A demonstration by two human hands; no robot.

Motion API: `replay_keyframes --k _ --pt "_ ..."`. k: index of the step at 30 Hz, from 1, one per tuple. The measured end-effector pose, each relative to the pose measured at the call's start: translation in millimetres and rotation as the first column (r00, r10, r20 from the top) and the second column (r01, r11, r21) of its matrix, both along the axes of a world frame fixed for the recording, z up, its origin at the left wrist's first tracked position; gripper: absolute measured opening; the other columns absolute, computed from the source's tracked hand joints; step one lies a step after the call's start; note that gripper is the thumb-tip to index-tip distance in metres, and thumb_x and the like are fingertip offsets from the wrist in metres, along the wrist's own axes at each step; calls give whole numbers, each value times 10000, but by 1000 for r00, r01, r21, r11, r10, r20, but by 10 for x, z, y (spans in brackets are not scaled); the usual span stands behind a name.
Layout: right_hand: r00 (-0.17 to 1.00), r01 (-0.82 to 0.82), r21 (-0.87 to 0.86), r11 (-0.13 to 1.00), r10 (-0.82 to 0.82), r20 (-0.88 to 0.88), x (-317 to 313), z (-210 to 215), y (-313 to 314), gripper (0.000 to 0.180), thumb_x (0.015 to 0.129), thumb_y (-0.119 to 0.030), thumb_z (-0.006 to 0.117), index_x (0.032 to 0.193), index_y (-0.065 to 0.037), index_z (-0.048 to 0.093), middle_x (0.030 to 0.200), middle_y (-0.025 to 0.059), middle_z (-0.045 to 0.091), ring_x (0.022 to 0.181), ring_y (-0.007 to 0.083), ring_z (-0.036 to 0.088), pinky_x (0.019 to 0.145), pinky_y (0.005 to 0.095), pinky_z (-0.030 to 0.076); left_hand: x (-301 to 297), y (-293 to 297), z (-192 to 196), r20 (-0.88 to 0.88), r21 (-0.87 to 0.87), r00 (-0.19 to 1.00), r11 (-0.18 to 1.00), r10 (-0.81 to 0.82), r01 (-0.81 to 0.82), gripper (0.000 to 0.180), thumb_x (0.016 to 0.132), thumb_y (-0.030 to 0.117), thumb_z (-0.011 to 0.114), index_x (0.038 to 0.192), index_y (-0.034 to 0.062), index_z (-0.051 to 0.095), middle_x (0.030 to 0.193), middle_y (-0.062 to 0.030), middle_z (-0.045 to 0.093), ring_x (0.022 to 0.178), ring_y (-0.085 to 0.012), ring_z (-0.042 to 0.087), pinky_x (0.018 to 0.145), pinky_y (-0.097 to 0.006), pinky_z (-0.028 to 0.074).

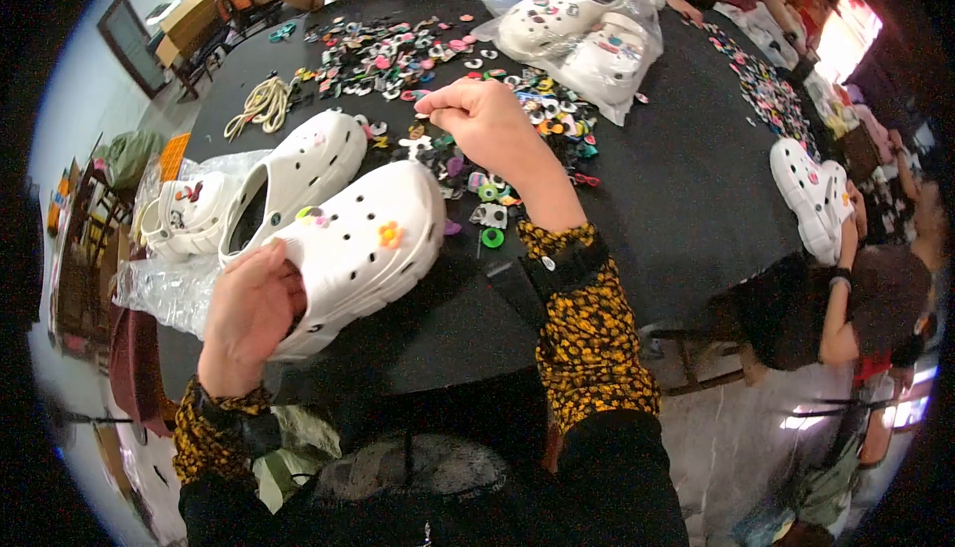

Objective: Attaching decorative charms and packaging clogs in a manufacturing or assembly setting.

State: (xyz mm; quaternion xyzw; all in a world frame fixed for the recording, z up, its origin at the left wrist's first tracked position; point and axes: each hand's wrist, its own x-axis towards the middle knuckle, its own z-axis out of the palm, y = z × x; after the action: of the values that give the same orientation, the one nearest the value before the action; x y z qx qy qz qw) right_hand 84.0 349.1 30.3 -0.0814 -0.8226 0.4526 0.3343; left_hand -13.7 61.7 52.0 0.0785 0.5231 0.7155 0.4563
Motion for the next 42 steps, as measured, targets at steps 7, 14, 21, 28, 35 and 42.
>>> replay_keyframes --k 7,14,21,28,35,42 --pt "965 19 195 981 -69 251 67 -202 227 236 799 -127 648 997 -5 692 761 80 685 634 141 599 606 299 468 -90 -165 29 8 -58 1000 998 -3 3 189 922 152 532 958 -22 598 877 -140 623 758 -239 594 696 -363 480" --pt "872 8 345 939 -176 458 28 -246 206 189 771 -124 632 913 -18 699 774 133 679 705 224 649 672 335 497 -102 -290 225 -188 -231 969 966 -158 113 279 943 153 505 1058 -90 580 950 -180 643 790 -249 634 707 -354 518" --pt "847 1 463 886 -247 471 -82 -419 117 217 772 -211 652 865 -18 686 818 169 671 792 320 650 726 406 506 -511 -388 261 -724 -334 642 942 -250 -10 345 978 245 482 929 -49 657 815 -80 651 714 -133 597 673 -259 484" --pt "803 -29 511 859 -285 524 -85 -382 31 162 780 -155 636 836 -5 660 837 196 661 841 350 645 734 433 500 -736 -2 143 -718 -318 673 943 -174 -95 374 953 303 535 975 -50 656 867 -45 624 789 -104 556 726 -247 452" --pt "872 24 476 879 -252 420 -35 -475 76 171 793 -40 554 941 9 624 877 203 652 875 352 631 785 424 490 -882 171 70 -684 -381 684 924 -255 -37 423 953 395 526 911 -7 650 796 -6 565 735 -91 497 678 -228 426" --pt "895 77 452 889 -261 361 -97 -424 59 253 799 -26 544 1047 13 576 895 218 644 853 352 635 759 419 497 -1049 330 61 -661 -588 609 807 -439 -57 467 925 446 544 821 1 639 760 -8 569 679 -91 483 619 -242 405"
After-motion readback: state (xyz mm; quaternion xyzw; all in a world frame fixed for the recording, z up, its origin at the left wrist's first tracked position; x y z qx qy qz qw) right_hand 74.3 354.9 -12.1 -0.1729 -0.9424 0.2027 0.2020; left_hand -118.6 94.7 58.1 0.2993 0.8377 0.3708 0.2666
